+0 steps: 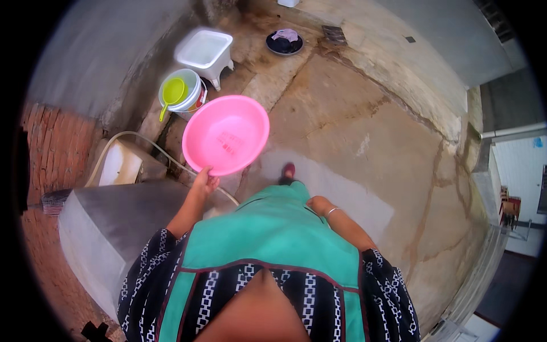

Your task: The person hangs several wet garments on a clothesline using hangers. They place a grey top, a beige top, a dark blue top, and a black garment onto hangers and hang them on a line against a brick wall. Later, they wash additional clothes in a metal basin and place them into a white container.

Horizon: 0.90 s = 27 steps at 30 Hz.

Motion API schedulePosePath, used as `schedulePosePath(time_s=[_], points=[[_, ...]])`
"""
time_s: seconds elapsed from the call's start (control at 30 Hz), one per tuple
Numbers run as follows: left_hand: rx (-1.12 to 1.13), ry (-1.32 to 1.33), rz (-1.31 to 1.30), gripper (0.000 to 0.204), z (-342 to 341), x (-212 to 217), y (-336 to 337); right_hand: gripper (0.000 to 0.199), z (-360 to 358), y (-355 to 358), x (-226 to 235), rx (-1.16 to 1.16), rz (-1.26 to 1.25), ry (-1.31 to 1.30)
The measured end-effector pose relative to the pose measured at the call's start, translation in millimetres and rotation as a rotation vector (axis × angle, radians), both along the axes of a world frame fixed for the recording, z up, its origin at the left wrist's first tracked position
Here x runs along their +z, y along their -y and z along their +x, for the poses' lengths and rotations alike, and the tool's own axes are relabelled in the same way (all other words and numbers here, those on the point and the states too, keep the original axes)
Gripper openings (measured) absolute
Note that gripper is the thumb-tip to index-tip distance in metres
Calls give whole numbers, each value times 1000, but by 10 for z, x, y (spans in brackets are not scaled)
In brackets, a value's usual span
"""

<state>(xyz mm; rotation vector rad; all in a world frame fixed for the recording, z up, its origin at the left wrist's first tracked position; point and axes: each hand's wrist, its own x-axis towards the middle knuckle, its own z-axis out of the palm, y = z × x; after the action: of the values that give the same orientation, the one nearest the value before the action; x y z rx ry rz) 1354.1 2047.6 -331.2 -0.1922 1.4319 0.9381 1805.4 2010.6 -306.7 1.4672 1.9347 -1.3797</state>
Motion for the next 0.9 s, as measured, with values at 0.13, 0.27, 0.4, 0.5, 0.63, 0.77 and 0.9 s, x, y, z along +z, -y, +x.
schedulePosePath(time_s=[0.13,0.27,0.4,0.5,0.63,0.77,0.9], points=[[3,4,-5,16,19,-145,-1018,21,-191,-1168,-256,53,53,34],[4,-76,-103,16,121,-3,-1844,19,-227,-2561,-208,75,-13,-74],[41,-82,-124,18,141,77,-2713,21,-278,-3770,482,-238,-836,-184],[136,-43,-111,19,78,156,-3302,23,-479,-4395,882,-144,-839,-48],[183,26,-110,19,-155,-198,-3931,27,-490,-4923,42,225,-537,50],[130,46,-137,19,-473,-387,-4684,27,-720,-5418,-52,334,-327,9],[58,81,-152,20,-677,-428,-5558,21,-1087,-6127,-154,496,-140,207]])
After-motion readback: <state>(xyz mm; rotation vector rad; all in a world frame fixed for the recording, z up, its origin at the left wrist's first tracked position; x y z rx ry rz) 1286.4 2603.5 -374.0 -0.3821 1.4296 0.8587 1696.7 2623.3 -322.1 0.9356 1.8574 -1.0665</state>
